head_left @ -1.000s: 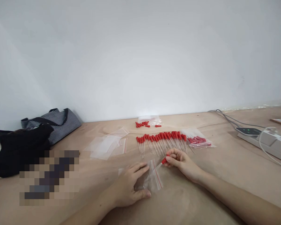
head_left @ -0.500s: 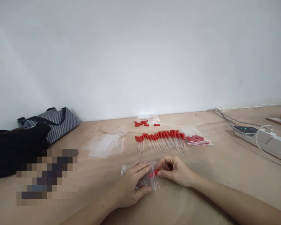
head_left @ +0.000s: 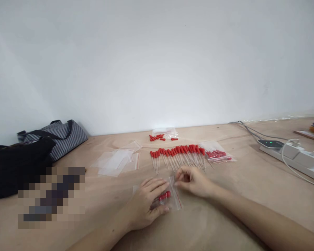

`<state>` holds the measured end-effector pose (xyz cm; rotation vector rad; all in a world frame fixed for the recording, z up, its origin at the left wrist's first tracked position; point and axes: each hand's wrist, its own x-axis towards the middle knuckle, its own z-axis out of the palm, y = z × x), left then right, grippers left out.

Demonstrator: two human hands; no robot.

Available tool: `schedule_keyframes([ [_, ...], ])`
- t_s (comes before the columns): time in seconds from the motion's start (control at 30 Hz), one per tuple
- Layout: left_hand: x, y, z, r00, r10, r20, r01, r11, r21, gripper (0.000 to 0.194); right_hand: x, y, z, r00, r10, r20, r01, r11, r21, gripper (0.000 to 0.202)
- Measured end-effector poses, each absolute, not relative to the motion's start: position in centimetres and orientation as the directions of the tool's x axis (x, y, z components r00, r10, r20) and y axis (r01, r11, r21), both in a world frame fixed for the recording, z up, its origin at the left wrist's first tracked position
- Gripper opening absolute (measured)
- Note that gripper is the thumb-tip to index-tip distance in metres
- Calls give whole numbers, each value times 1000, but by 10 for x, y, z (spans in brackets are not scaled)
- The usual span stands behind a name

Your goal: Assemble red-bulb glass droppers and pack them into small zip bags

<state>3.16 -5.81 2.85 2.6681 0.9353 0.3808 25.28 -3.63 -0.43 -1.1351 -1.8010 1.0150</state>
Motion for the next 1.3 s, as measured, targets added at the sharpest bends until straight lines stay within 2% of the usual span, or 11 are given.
schedule_keyframes([
  [0.1, 18, -61, 30, 726, 671, 149, 590, -719, 368, 44, 294, -4, 7, -75, 940, 332, 635, 302, -711, 11],
  [0.2, 8, -64, 29, 717, 693, 78, 619, -683, 387, 44, 334, 24, 10, 121, 931, 345, 873, 65, -483, 16],
  [0.33, 9, -65, 27, 722, 691, 24, 621, -663, 417, 48, 357, 39, 0, 209, 927, 310, 858, -23, -512, 18],
  [0.5, 11, -58, 21, 754, 657, 8, 590, -681, 434, 48, 360, 38, -4, 271, 933, 238, 738, -42, -674, 12],
  [0.63, 7, -54, 16, 765, 644, 34, 569, -698, 435, 47, 368, 30, 14, 280, 948, 152, 570, -37, -821, 22],
  [0.77, 10, -53, 16, 760, 649, 35, 576, -697, 427, 49, 361, 14, 32, 191, 977, 92, 211, 50, -976, 31],
  [0.83, 12, -52, 17, 749, 661, 43, 583, -689, 431, 49, 344, 3, 30, 188, 977, 99, 58, 90, -994, 35],
  [1.1, 10, -49, 8, 735, 677, 46, 596, -676, 432, 51, 279, -27, -6, 167, 979, 117, -33, 124, -992, 40],
  [1.3, 13, -52, 17, 724, 689, 8, 620, -656, 430, 51, 275, -30, -12, 144, 990, 11, -204, 41, -978, 39],
])
